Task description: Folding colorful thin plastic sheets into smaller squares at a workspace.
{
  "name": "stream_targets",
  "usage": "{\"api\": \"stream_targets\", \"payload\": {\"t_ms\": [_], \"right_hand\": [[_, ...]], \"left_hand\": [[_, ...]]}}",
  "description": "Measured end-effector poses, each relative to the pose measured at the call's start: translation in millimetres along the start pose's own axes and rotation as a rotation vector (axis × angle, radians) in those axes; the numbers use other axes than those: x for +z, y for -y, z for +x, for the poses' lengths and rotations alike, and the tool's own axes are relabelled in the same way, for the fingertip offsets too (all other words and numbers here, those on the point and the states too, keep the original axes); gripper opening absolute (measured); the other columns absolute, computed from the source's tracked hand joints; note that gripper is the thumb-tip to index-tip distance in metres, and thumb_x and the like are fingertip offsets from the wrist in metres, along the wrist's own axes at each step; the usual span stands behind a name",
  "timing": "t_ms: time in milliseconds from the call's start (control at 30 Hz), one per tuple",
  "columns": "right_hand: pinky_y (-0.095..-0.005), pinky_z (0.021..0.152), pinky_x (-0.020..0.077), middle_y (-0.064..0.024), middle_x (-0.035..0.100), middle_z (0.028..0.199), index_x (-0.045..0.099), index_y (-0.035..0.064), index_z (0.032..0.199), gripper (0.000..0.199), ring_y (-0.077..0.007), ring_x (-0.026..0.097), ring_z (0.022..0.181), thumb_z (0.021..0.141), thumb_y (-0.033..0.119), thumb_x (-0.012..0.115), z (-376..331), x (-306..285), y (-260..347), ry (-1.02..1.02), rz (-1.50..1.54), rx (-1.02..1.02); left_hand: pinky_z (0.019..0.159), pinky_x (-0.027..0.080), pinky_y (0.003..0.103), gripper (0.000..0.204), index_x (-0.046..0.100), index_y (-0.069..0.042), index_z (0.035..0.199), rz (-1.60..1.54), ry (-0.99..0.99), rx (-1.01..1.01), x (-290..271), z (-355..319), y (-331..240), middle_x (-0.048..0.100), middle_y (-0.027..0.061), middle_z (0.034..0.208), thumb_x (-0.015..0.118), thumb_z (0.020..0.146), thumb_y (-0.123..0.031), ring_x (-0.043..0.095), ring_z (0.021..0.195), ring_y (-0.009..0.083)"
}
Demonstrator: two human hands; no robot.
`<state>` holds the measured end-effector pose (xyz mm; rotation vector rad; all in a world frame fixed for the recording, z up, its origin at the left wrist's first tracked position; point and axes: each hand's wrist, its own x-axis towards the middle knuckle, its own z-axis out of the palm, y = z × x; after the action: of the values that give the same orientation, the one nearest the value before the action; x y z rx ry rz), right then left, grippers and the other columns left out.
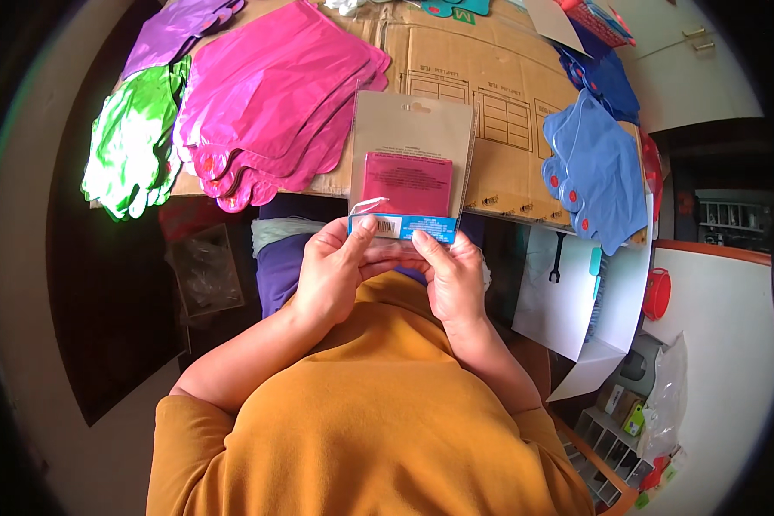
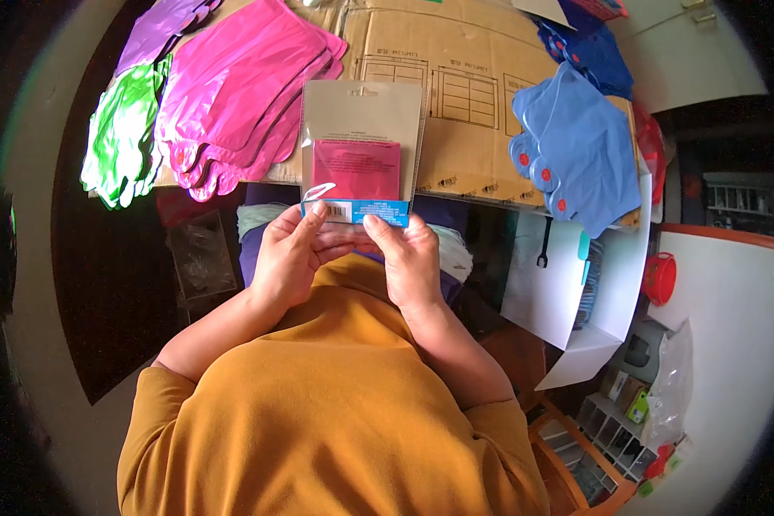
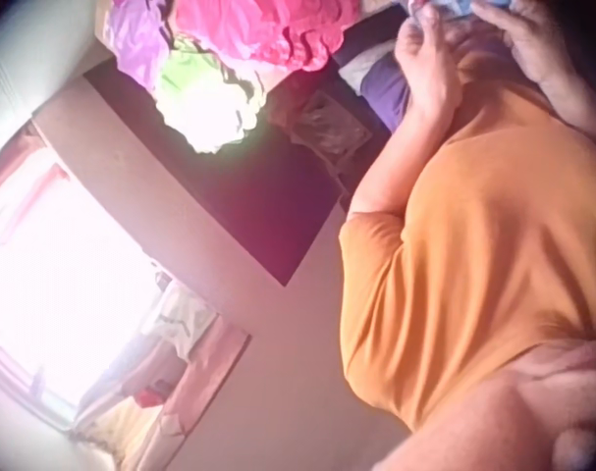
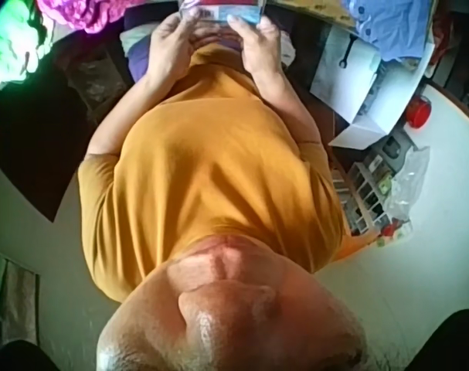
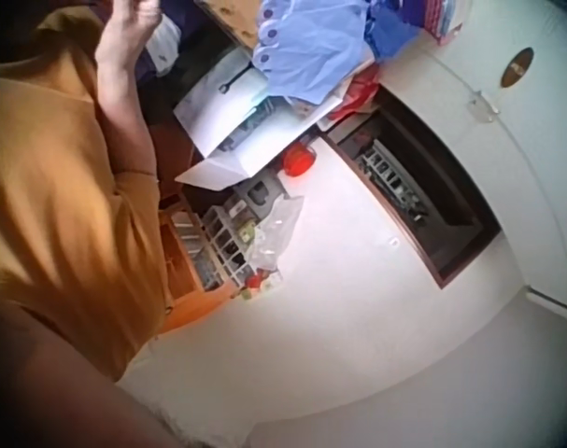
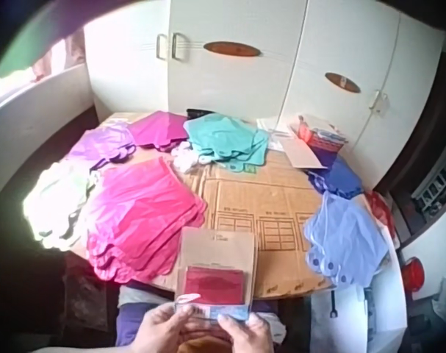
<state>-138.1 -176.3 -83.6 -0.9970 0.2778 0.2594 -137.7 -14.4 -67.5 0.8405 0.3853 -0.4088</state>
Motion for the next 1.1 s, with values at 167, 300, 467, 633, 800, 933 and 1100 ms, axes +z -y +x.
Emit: {"api": "stream_targets", "payload": {"t_ms": [167, 300, 467, 633, 800, 933, 1100], "right_hand": [[-0.0326, 0.075, 0.0578, -0.0091, 0.071, 0.095, 0.067, 0.0024, 0.104, 0.012, -0.0162, 0.069, 0.084, 0.094, 0.011, 0.065, 0.2, -7.4, -2.5, 0.002, 0.035, 0.048], [-0.0306, 0.076, 0.0570, -0.0082, 0.071, 0.095, 0.067, 0.0024, 0.103, 0.013, -0.0145, 0.068, 0.083, 0.093, 0.010, 0.068, 1.2, -0.4, 2.8, -0.047, 0.048, 0.026], [-0.0290, 0.080, 0.0555, -0.0070, 0.071, 0.095, 0.067, 0.0023, 0.102, 0.013, -0.0129, 0.067, 0.084, 0.091, 0.009, 0.070, -1.3, -1.8, 7.2, -0.018, -0.010, 0.011], [-0.0296, 0.079, 0.0561, -0.0068, 0.071, 0.094, 0.066, 0.0015, 0.101, 0.012, -0.0132, 0.068, 0.081, 0.091, 0.007, 0.069, -2.8, -9.0, 6.7, -0.006, -0.007, 0.020], [-0.0299, 0.075, 0.0566, -0.0070, 0.071, 0.091, 0.064, 0.0013, 0.102, 0.013, -0.0143, 0.068, 0.078, 0.091, 0.007, 0.068, -4.7, -7.1, 7.9, -0.004, -0.021, 0.018], [-0.0286, 0.073, 0.0561, -0.0077, 0.071, 0.090, 0.065, 0.0021, 0.101, 0.013, -0.0149, 0.068, 0.076, 0.091, 0.008, 0.068, -3.9, -8.7, 7.2, -0.045, -0.034, 0.021], [-0.0289, 0.072, 0.0561, -0.0080, 0.071, 0.091, 0.064, 0.0028, 0.101, 0.013, -0.0149, 0.068, 0.075, 0.091, 0.009, 0.068, -4.5, -7.9, 10.7, -0.039, -0.016, 0.062]], "left_hand": [[0.085, 0.058, 0.036, 0.025, 0.060, -0.001, 0.110, 0.022, -0.063, 0.015, -9.3, -0.3, 8.1, 0.071, 0.0177, 0.103, 0.053, 0.103, -0.024, 0.072, 0.092, 0.0256], [0.083, 0.058, 0.033, 0.022, 0.063, 0.001, 0.106, 0.013, -0.042, 0.084, -6.1, -0.2, 11.5, 0.071, 0.0129, 0.100, 0.058, 0.100, -0.020, 0.071, 0.089, 0.0205], [0.087, 0.057, 0.035, 0.017, 0.064, 0.000, 0.108, 0.019, 0.003, 0.044, -6.1, -2.5, 12.5, 0.071, 0.0129, 0.102, 0.057, 0.100, -0.012, 0.071, 0.093, 0.0211], [0.087, 0.057, 0.034, 0.014, 0.065, 0.000, 0.106, 0.035, -0.024, -0.035, -4.1, -5.2, 9.3, 0.071, 0.0126, 0.102, 0.059, 0.098, -0.010, 0.071, 0.094, 0.0211], [0.084, 0.058, 0.034, 0.013, 0.062, -0.001, 0.102, -0.010, -0.057, -0.094, 1.6, -6.3, 2.5, 0.071, 0.0122, 0.100, 0.059, 0.099, -0.013, 0.071, 0.091, 0.0203], [0.081, 0.058, 0.033, 0.017, 0.060, -0.002, 0.102, 0.005, -0.130, -0.126, 3.3, -8.1, -0.3, 0.071, 0.0113, 0.096, 0.058, 0.100, -0.019, 0.071, 0.087, 0.0197], [0.080, 0.058, 0.031, 0.019, 0.062, -0.002, 0.097, 0.055, -0.078, -0.053, -6.7, -4.6, 9.4, 0.069, 0.0086, 0.090, 0.058, 0.100, -0.021, 0.069, 0.083, 0.0177]]}}
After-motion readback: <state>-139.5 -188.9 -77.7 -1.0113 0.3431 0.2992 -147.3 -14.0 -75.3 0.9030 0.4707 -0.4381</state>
